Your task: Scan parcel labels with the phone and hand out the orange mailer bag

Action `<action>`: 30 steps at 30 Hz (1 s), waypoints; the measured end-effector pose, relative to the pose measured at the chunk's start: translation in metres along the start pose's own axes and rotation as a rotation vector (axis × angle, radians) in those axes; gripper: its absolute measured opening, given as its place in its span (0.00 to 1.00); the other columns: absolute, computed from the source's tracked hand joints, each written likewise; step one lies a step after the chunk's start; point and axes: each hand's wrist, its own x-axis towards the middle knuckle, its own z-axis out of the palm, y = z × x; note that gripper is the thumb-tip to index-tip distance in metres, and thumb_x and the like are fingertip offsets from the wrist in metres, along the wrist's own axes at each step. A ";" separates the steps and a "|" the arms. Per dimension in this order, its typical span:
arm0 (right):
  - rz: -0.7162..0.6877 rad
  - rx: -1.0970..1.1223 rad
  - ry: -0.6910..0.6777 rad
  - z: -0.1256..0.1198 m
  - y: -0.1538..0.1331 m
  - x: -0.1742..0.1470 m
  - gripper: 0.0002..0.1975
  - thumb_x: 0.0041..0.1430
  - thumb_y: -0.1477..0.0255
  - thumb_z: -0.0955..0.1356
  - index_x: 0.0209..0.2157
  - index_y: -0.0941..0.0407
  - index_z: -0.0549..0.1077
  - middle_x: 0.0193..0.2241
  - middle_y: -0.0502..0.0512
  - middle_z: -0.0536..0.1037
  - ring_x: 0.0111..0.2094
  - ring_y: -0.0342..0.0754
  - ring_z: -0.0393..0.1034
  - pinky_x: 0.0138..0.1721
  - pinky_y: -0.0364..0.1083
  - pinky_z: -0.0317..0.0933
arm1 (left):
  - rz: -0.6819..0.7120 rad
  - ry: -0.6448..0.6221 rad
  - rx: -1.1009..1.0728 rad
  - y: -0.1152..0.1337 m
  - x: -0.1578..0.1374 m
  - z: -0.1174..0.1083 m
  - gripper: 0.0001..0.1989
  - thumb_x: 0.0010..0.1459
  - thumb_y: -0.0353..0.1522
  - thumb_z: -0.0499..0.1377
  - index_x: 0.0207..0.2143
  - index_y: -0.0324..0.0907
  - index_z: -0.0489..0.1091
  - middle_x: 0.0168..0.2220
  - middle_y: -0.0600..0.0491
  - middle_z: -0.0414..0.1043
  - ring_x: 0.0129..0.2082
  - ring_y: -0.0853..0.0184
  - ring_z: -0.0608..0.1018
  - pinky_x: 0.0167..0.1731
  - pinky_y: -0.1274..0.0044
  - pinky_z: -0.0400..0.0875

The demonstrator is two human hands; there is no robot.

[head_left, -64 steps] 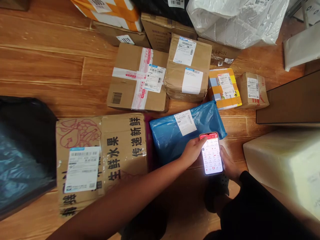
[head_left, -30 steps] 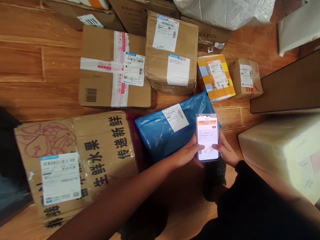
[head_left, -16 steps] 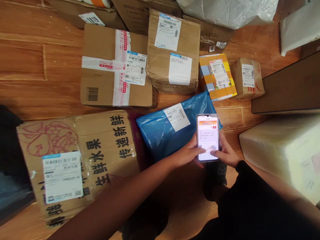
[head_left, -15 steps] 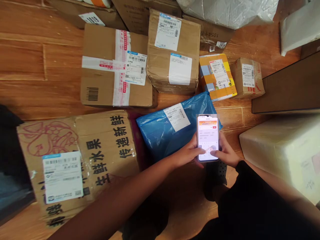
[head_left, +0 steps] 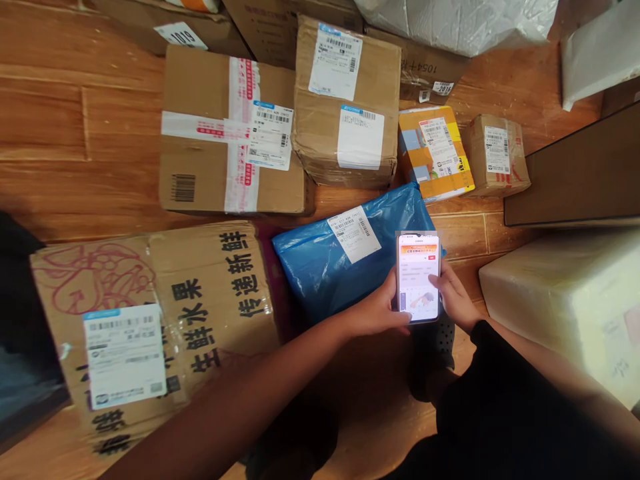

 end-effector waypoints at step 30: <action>-0.256 -0.313 0.099 -0.005 0.001 -0.006 0.15 0.65 0.59 0.63 0.39 0.50 0.79 0.35 0.54 0.81 0.36 0.57 0.73 0.42 0.54 0.66 | -0.058 -0.018 -0.185 -0.002 0.003 -0.001 0.59 0.42 0.30 0.59 0.71 0.60 0.29 0.59 0.44 0.65 0.48 0.51 0.77 0.24 0.78 0.78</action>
